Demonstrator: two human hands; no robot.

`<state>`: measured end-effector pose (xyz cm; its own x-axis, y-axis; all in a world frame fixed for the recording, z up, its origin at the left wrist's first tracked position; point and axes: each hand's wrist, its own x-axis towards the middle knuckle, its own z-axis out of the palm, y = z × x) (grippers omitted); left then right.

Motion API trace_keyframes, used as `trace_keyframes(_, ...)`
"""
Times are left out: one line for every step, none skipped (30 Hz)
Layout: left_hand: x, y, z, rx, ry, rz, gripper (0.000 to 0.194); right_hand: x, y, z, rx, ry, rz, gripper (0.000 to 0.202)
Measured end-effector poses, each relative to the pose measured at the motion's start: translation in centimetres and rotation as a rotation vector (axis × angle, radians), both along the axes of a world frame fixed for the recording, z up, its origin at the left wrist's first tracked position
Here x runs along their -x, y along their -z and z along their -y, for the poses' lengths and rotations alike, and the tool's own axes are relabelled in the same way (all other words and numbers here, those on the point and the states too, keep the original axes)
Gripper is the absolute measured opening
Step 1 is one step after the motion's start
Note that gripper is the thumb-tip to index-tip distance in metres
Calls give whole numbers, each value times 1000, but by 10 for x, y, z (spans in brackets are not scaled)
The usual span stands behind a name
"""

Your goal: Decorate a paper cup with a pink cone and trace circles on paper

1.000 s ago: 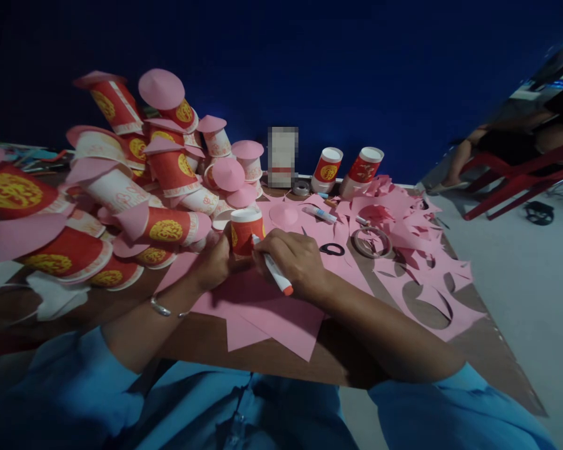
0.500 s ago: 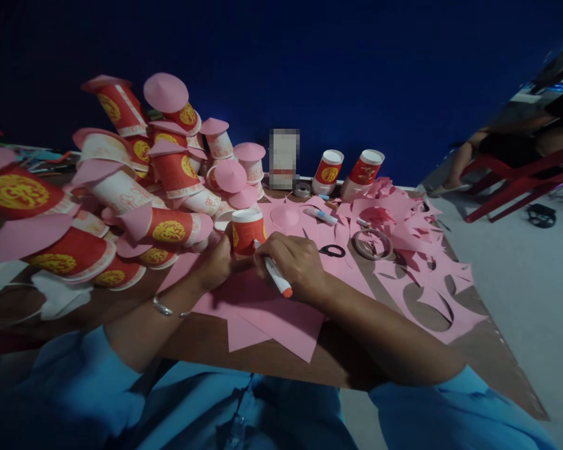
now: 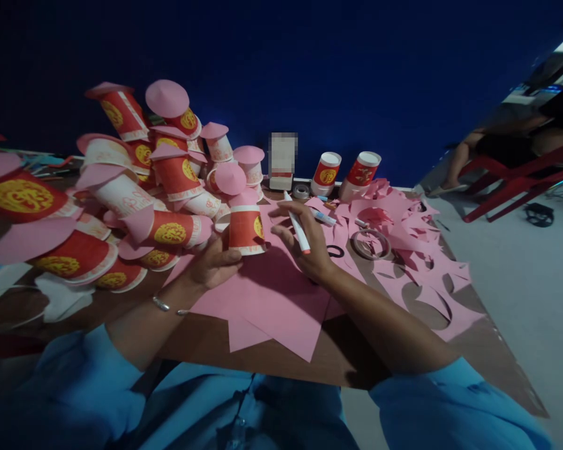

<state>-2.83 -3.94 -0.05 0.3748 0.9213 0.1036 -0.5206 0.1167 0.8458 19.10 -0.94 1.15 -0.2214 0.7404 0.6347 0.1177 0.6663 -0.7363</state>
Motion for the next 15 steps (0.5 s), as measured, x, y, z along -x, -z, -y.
trace_keyframes(1, -1, 0, 12, 24, 21, 75, 0, 3, -4, 18, -60, -8, 58)
trace_keyframes(3, -2, 1, 30, 52, 33, 77, -1, 5, -7, 25, -117, 0, 73)
trace_keyframes(5, -2, 1, 49, 81, 39, 80, -1, 6, -9, 29, -165, 19, 85)
trace_keyframes(7, -1, 1, 64, 104, 42, 82, -1, 6, -10, 32, -206, 46, 94)
trace_keyframes(9, 0, 1, 77, 119, 45, 84, -1, 5, -10, 34, -239, 77, 98)
trace_keyframes(11, 1, 1, 85, 127, 47, 86, -2, 4, -10, 30, -264, 105, 100)
trace_keyframes(13, 2, 1, 92, 131, 48, 88, -1, 3, -9, 22, -277, 132, 101)
trace_keyframes(14, 3, 1, 93, 130, 52, 89, -1, 2, -9, 9, -281, 154, 101)
trace_keyframes(14, 3, 1, 93, 130, 56, 91, -1, 2, -8, -6, -278, 172, 100)
trace_keyframes(14, 2, 2, 94, 137, 56, 92, -1, 1, -8, -18, -269, 189, 100)
trace_keyframes(13, 1, 2, 94, 146, 51, 93, -2, 1, -8, -30, -256, 204, 99)
trace_keyframes(11, 0, 2, 91, 147, 46, 92, -3, 2, -8, -47, -241, 217, 98)
trace_keyframes(9, -1, 2, 86, 138, 42, 91, -4, 2, -9, -73, -221, 231, 97)
trace_keyframes(7, -2, 2, 75, 117, 38, 90, -5, 3, -10, -110, -191, 249, 95)
trace_keyframes(6, -2, 2, 57, 86, 30, 89, -6, 3, -10, -156, -148, 274, 94)
